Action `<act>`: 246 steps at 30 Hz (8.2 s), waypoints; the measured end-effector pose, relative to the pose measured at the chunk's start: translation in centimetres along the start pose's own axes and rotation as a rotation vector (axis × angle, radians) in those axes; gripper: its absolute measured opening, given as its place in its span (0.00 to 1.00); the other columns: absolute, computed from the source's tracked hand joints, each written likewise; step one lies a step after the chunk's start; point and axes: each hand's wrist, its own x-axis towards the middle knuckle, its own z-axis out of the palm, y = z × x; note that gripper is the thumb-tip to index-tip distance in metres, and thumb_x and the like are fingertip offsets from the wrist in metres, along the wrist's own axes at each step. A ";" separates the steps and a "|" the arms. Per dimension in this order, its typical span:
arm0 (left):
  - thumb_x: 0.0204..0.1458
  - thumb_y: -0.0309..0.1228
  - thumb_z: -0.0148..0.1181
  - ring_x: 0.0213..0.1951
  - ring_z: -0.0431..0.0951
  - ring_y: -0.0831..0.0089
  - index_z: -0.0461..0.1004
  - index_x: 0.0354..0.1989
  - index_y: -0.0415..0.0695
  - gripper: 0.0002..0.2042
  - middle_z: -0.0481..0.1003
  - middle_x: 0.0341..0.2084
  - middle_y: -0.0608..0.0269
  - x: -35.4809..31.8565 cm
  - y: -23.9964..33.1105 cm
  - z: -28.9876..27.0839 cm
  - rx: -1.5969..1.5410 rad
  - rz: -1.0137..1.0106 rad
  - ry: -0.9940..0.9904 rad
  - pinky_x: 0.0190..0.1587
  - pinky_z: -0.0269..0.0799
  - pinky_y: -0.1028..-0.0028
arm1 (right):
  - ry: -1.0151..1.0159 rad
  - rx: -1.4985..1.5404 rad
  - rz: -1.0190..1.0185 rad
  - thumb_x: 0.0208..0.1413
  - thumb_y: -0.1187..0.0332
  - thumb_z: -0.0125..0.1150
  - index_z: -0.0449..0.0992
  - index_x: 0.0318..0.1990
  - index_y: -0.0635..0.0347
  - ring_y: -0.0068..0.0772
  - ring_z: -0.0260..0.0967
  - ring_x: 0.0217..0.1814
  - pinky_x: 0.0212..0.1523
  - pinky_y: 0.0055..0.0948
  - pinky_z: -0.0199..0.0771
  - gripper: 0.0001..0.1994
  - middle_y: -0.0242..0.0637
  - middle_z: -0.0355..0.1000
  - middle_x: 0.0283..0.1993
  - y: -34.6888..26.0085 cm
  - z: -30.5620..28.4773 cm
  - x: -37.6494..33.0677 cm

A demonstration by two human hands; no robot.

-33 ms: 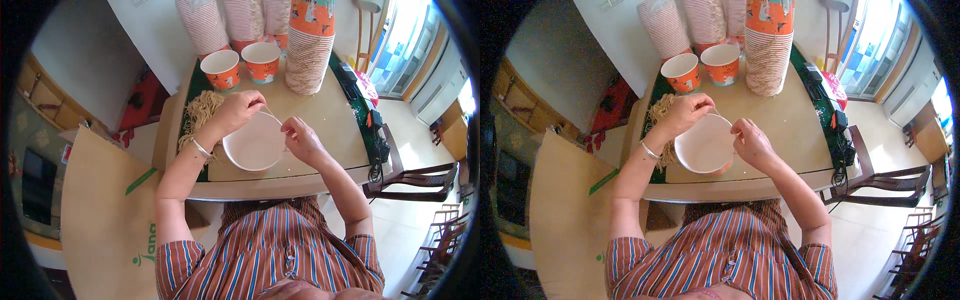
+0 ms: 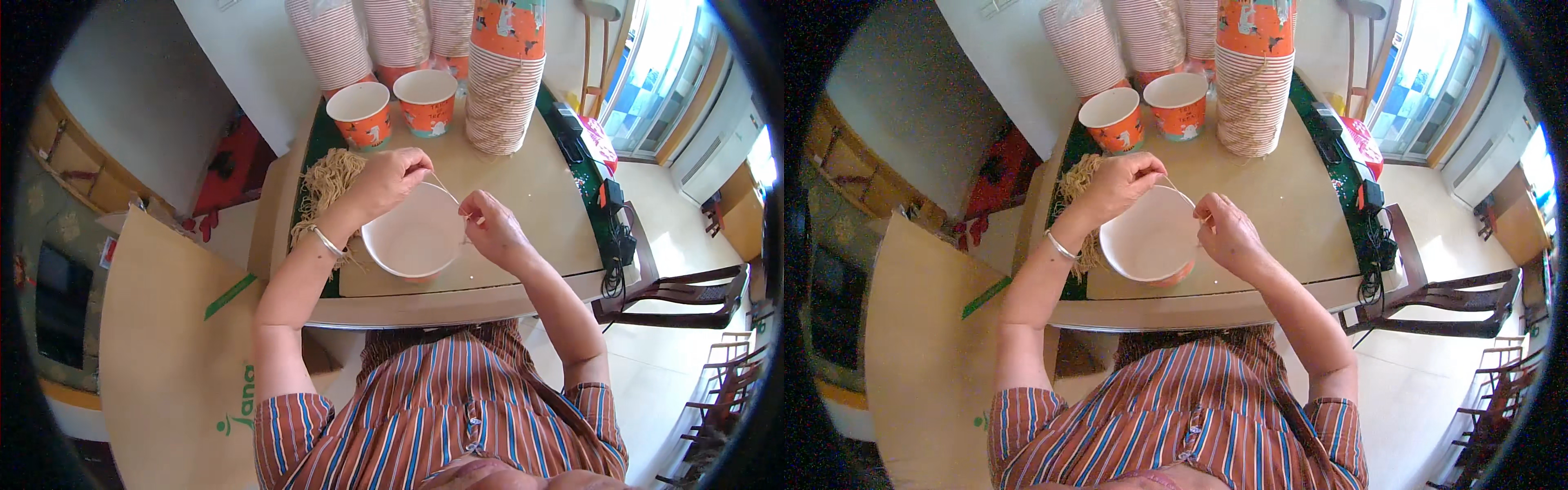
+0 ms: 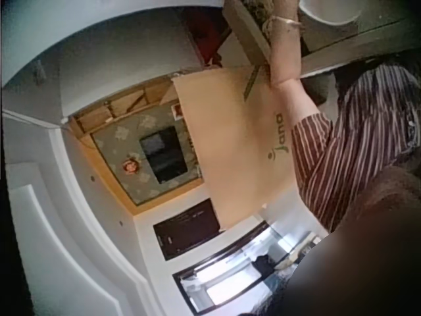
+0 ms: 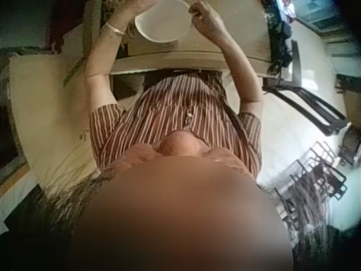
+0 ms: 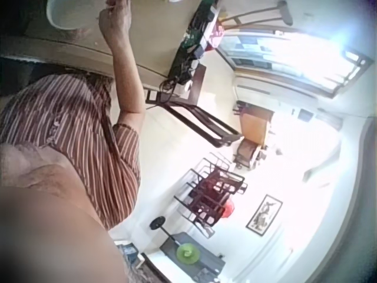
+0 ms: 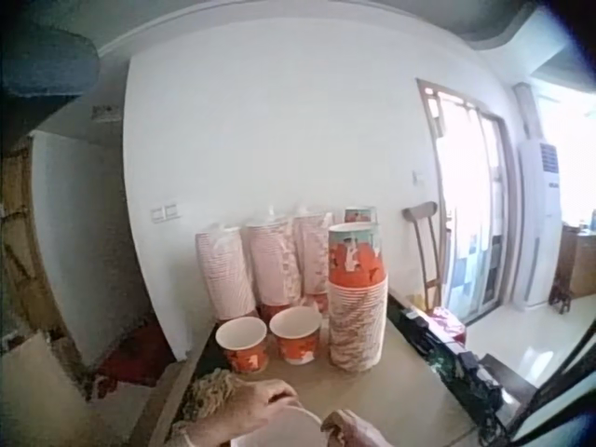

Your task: Attaching thin strings to the rim of paper Halloween buckets.

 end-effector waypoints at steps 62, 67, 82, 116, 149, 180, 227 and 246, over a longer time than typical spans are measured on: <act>0.57 0.34 0.61 0.35 0.80 0.47 0.76 0.36 0.41 0.09 0.78 0.28 0.44 3.0 8.5 -2.4 0.745 0.230 -0.050 0.39 0.75 0.53 | 0.396 -0.746 -0.295 0.56 0.75 0.56 0.68 0.41 0.59 0.57 0.76 0.35 0.31 0.50 0.80 0.07 0.47 0.69 0.47 -8.0 -11.4 -2.0; 0.58 0.34 0.59 0.31 0.79 0.46 0.74 0.36 0.42 0.08 0.77 0.25 0.46 7.2 11.5 -4.8 0.706 0.416 0.196 0.34 0.74 0.51 | 0.562 -0.871 -0.350 0.55 0.77 0.56 0.70 0.45 0.55 0.54 0.76 0.35 0.31 0.48 0.78 0.11 0.43 0.67 0.46 -11.2 -16.3 -0.1; 0.56 0.28 0.55 0.33 0.81 0.50 0.72 0.37 0.41 0.04 0.79 0.29 0.51 25.8 14.4 -9.6 1.027 0.755 0.779 0.37 0.77 0.59 | 0.747 -1.416 -0.770 0.51 0.72 0.64 0.70 0.51 0.50 0.37 0.77 0.37 0.33 0.38 0.83 0.19 0.34 0.66 0.47 -11.5 -28.4 13.6; 0.51 0.20 0.56 0.33 0.79 0.43 0.76 0.36 0.38 0.05 0.77 0.28 0.41 37.3 -3.8 -3.4 0.288 0.616 0.670 0.33 0.72 0.53 | 0.604 -1.475 -0.609 0.54 0.68 0.62 0.75 0.44 0.59 0.35 0.77 0.35 0.27 0.33 0.81 0.11 0.39 0.68 0.43 -4.2 -18.8 27.3; 0.53 0.22 0.52 0.33 0.77 0.51 0.74 0.55 0.42 0.19 0.76 0.29 0.53 33.4 -7.6 -0.1 0.744 0.545 0.603 0.37 0.72 0.56 | 0.701 -0.757 -0.303 0.56 0.74 0.58 0.69 0.48 0.57 0.53 0.75 0.45 0.41 0.49 0.77 0.13 0.42 0.68 0.46 7.2 -20.4 20.3; 0.58 0.23 0.46 0.44 0.79 0.46 0.71 0.60 0.51 0.21 0.77 0.45 0.48 33.9 -8.9 3.0 0.417 0.345 0.474 0.42 0.76 0.53 | 0.771 -0.598 -0.576 0.56 0.62 0.67 0.69 0.62 0.49 0.53 0.63 0.65 0.63 0.47 0.67 0.25 0.43 0.65 0.63 1.9 -24.5 24.4; 0.56 0.22 0.53 0.49 0.76 0.47 0.76 0.51 0.41 0.15 0.76 0.49 0.48 22.9 -9.6 1.8 0.109 0.247 0.514 0.50 0.73 0.57 | 0.939 -0.468 -0.547 0.55 0.81 0.53 0.72 0.49 0.65 0.47 0.67 0.57 0.61 0.39 0.65 0.14 0.46 0.70 0.50 0.9 -17.2 15.3; 0.55 0.25 0.59 0.43 0.78 0.48 0.73 0.50 0.38 0.14 0.73 0.48 0.49 6.1 -13.0 1.7 0.510 0.262 0.343 0.44 0.76 0.55 | 0.278 -0.077 -0.105 0.52 0.80 0.55 0.75 0.40 0.59 0.51 0.69 0.47 0.46 0.42 0.73 0.09 0.44 0.69 0.42 12.3 7.6 5.7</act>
